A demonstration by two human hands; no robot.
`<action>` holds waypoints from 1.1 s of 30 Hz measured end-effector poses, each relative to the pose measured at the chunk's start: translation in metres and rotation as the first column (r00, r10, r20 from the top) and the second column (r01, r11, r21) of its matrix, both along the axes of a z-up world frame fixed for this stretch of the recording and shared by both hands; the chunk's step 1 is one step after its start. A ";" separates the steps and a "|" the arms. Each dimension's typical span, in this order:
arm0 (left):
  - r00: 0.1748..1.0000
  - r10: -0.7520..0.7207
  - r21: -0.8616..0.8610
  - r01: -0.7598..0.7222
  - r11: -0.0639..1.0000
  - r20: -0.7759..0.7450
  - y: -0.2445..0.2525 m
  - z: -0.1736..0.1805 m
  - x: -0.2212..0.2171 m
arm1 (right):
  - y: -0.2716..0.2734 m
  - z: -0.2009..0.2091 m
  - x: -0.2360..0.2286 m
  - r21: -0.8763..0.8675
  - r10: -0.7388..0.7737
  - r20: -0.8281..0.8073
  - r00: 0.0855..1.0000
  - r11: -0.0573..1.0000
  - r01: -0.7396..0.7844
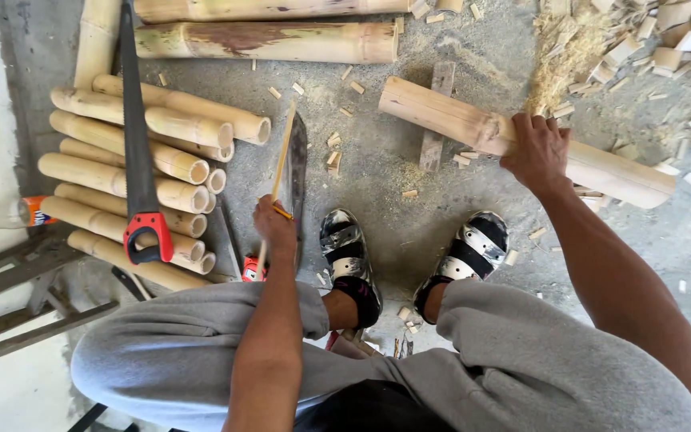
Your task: Measuring, marking, and preparing bamboo segments using a machete, saw, and pencil for furniture construction.
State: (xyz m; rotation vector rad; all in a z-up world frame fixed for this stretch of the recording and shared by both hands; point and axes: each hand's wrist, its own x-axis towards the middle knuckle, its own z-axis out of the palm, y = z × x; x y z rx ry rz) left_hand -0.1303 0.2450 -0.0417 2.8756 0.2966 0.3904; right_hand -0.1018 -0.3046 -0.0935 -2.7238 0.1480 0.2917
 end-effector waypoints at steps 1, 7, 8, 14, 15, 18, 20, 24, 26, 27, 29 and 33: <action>1.000 0.029 0.092 -0.029 0.995 0.003 -0.007 0.009 0.002 | -0.005 0.000 -0.005 -0.003 -0.009 -0.023 1.000 1.000 0.009; 0.962 -0.106 -0.162 0.150 0.975 0.250 -0.053 0.007 0.033 | -0.021 0.059 -0.082 -0.028 -0.060 -0.020 0.998 0.998 0.059; 0.940 -0.129 -0.422 0.262 0.868 0.316 -0.063 0.000 0.039 | -0.021 0.072 -0.100 0.007 -0.071 0.011 0.997 0.997 0.070; 0.938 -0.347 -0.942 0.119 0.313 0.003 -0.190 0.080 0.041 | -0.023 0.104 -0.206 0.047 -0.148 -0.044 0.988 0.988 0.150; 0.939 -0.343 -0.944 0.127 0.304 0.016 -0.200 0.084 0.038 | -0.024 0.109 -0.207 0.039 -0.145 -0.033 0.989 0.989 0.146; 0.889 -0.448 -0.918 0.091 0.386 -0.100 -0.221 0.088 0.024 | -0.020 0.114 -0.220 0.051 -0.161 -0.075 0.984 0.985 0.165; 0.824 -0.566 -0.992 0.073 0.099 0.005 -0.245 0.079 0.016 | -0.025 0.122 -0.241 0.048 -0.208 -0.145 0.967 0.975 0.217; 0.792 -0.596 -0.992 -0.105 0.076 -0.130 -0.257 0.075 0.008 | -0.025 0.108 -0.242 0.102 -0.224 -0.216 0.950 0.963 0.250; 0.739 -0.625 -0.965 -0.244 0.101 -0.252 -0.273 0.067 0.006 | -0.025 0.103 -0.262 0.119 -0.263 -0.304 0.916 0.943 0.310; 0.728 -0.632 -0.960 -0.256 0.111 -0.267 -0.280 0.059 0.003 | -0.027 0.099 -0.268 0.122 -0.272 -0.319 0.908 0.938 0.324; 0.679 -0.692 -0.951 -0.307 0.033 -0.243 -0.290 0.046 0.003 | -0.030 0.093 -0.272 0.137 -0.289 -0.388 0.875 0.921 0.365; 0.594 -0.727 -0.898 -0.435 0.072 -0.346 -0.318 0.041 -0.003 | -0.009 0.065 -0.258 0.044 -0.228 -0.216 0.950 0.969 0.242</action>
